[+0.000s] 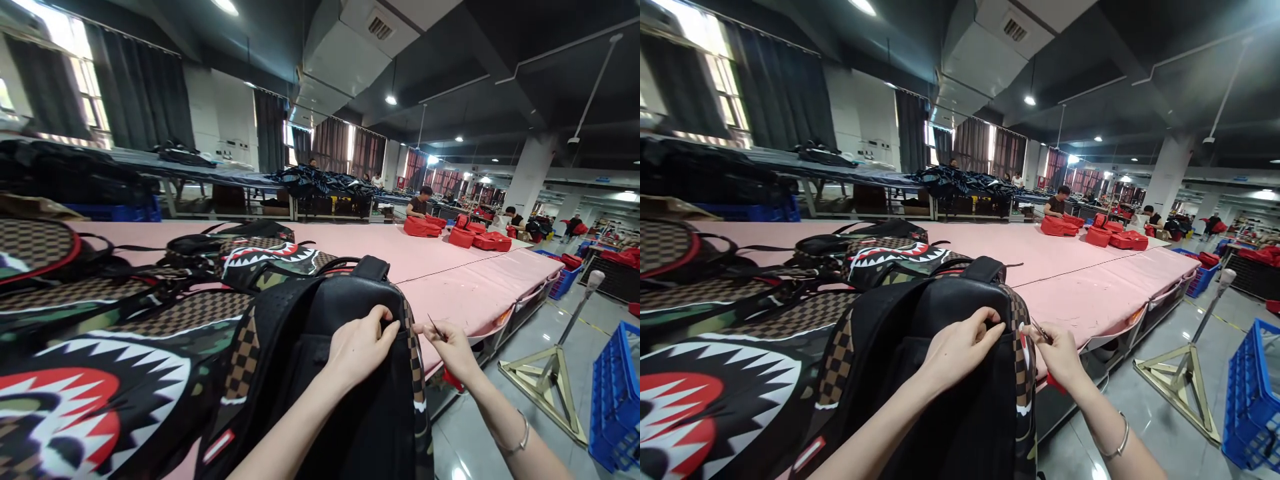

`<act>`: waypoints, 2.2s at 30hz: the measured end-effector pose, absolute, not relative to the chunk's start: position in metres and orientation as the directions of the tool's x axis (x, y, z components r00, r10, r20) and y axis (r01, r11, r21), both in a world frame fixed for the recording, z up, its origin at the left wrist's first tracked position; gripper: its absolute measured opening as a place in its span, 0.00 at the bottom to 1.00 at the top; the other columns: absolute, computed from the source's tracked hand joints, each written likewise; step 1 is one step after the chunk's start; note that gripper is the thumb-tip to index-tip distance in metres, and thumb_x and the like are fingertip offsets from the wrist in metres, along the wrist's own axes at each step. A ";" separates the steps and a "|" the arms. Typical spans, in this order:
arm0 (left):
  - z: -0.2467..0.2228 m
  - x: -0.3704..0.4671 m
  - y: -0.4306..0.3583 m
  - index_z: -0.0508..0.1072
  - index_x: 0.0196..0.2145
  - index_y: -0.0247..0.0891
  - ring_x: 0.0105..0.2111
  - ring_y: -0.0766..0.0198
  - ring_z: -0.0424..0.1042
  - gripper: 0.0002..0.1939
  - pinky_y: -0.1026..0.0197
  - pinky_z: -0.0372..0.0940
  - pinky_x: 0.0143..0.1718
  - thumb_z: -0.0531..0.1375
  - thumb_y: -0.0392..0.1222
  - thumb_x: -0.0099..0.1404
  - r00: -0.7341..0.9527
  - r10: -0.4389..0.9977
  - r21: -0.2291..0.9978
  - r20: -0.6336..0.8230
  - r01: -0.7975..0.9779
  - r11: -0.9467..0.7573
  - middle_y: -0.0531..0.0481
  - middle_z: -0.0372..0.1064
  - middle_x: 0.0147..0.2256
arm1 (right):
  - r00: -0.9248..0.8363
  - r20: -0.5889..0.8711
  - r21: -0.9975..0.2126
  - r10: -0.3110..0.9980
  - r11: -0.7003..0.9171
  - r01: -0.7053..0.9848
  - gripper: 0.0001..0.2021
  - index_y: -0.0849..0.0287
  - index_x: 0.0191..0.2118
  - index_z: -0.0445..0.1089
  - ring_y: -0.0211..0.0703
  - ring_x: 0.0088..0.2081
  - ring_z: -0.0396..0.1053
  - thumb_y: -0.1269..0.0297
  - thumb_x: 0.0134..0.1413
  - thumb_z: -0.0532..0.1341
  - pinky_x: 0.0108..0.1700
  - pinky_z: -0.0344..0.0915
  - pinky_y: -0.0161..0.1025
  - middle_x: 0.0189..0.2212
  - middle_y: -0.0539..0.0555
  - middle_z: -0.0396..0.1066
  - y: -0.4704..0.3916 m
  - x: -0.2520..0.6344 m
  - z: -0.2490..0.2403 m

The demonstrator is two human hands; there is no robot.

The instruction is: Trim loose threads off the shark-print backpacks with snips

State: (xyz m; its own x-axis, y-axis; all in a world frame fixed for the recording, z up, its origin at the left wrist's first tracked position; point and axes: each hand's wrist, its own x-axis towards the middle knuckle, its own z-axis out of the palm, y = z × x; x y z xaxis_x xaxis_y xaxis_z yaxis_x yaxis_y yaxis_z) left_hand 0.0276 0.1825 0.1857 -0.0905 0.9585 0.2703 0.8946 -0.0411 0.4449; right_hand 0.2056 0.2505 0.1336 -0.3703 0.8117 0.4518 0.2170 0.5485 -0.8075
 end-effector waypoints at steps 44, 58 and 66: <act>0.181 0.024 0.185 0.67 0.37 0.46 0.28 0.59 0.72 0.13 0.63 0.50 0.23 0.44 0.44 0.63 -0.139 0.929 0.435 0.342 0.900 -0.026 0.53 0.72 0.27 | -0.561 0.539 -0.704 0.629 0.702 0.110 0.11 0.58 0.34 0.60 0.37 0.27 0.59 0.55 0.53 0.54 0.30 0.58 0.33 0.26 0.49 0.59 0.272 0.208 0.125; 0.174 0.026 0.181 0.65 0.36 0.44 0.26 0.61 0.71 0.13 0.64 0.48 0.23 0.43 0.44 0.64 -0.122 0.921 0.398 0.371 0.916 -0.039 0.53 0.71 0.24 | -0.142 0.528 -0.848 0.837 0.510 -0.147 0.22 0.57 0.17 0.51 0.33 0.18 0.45 0.47 0.53 0.52 0.21 0.46 0.34 0.14 0.44 0.47 0.280 0.156 0.105; 0.171 0.023 0.185 0.66 0.36 0.45 0.26 0.60 0.71 0.12 0.63 0.49 0.23 0.44 0.44 0.64 -0.126 0.914 0.408 0.385 0.912 -0.046 0.53 0.71 0.25 | -0.168 0.439 -0.755 0.883 0.262 -0.601 0.22 0.57 0.15 0.45 0.31 0.15 0.38 0.56 0.47 0.59 0.17 0.41 0.33 0.11 0.41 0.41 0.262 0.153 0.112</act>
